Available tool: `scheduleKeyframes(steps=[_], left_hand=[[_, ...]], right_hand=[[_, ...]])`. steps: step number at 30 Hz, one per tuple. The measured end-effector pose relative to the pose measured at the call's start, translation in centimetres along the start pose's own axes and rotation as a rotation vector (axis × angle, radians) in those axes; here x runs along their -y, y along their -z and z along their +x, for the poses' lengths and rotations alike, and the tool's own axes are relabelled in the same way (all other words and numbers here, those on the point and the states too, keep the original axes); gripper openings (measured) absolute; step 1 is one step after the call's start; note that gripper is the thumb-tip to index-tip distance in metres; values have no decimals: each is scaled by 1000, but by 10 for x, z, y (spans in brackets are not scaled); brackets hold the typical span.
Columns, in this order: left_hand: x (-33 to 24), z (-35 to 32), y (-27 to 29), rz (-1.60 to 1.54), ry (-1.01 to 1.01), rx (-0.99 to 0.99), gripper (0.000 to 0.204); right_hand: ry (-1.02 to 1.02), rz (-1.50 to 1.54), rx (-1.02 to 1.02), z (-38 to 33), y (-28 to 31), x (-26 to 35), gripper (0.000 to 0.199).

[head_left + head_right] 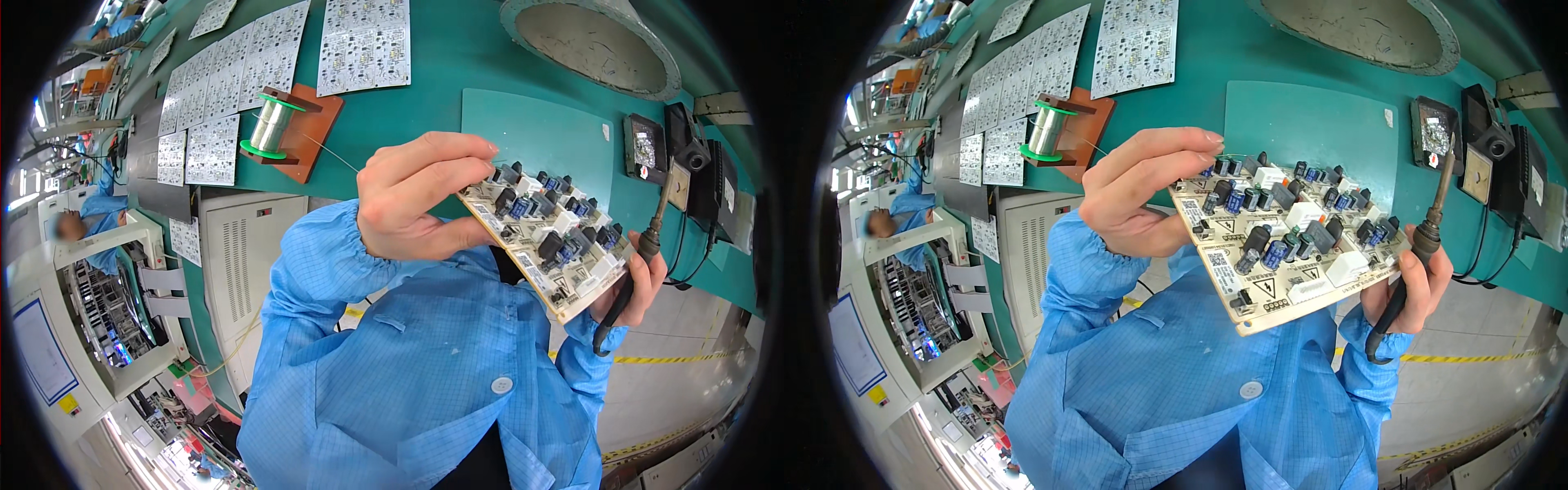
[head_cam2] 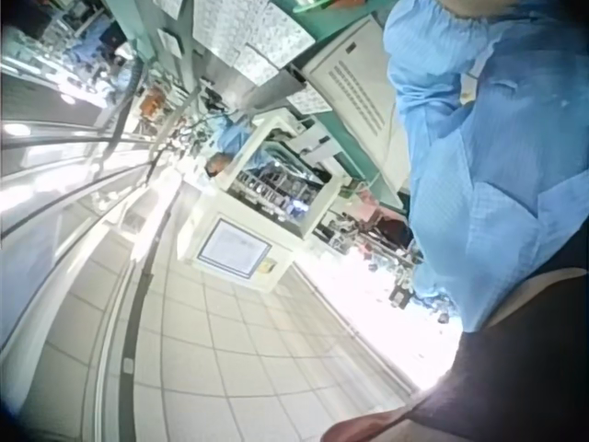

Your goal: Soldering electronic components onto a printed circuit board at a manual assembly station.

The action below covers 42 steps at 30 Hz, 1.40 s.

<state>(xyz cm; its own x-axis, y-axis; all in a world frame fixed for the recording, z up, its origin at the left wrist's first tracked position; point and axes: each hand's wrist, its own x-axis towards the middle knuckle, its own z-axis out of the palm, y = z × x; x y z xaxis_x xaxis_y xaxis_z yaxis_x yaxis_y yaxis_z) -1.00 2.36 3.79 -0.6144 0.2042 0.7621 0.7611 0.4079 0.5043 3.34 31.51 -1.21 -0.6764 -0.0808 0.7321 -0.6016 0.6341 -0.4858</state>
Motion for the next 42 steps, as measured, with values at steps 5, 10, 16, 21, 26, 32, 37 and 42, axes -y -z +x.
scheduleKeyframes(steps=[5, 10, 16, 21, 26, 32, 37, 42], left_hand=[[0, -3, 9, 2, 94, 67, 39], [2, -19, 11, -4, 246, 67, 38], [4, -23, 2, -38, 301, -22, 38], [2, -24, -1, -26, 348, -40, 36], [8, -33, 0, -43, 391, -50, 35], [11, -38, 0, -91, 478, -36, 37], [12, -35, -3, -105, 431, -38, 37], [33, -54, -5, -176, 425, -91, 31]], right_hand=[[-19, 21, 0, -3, -1, 4, 40], [-41, 110, -56, 3, -15, 5, 47], [-28, 147, 123, 12, -5, 5, 34], [21, 141, 160, 19, -5, 6, 31], [-12, 106, 176, 18, -6, 11, 39], [19, 92, 188, 16, -7, 13, 44], [-14, 166, 68, 13, -18, 14, 44], [-38, 192, 35, 18, -26, 19, 43]])
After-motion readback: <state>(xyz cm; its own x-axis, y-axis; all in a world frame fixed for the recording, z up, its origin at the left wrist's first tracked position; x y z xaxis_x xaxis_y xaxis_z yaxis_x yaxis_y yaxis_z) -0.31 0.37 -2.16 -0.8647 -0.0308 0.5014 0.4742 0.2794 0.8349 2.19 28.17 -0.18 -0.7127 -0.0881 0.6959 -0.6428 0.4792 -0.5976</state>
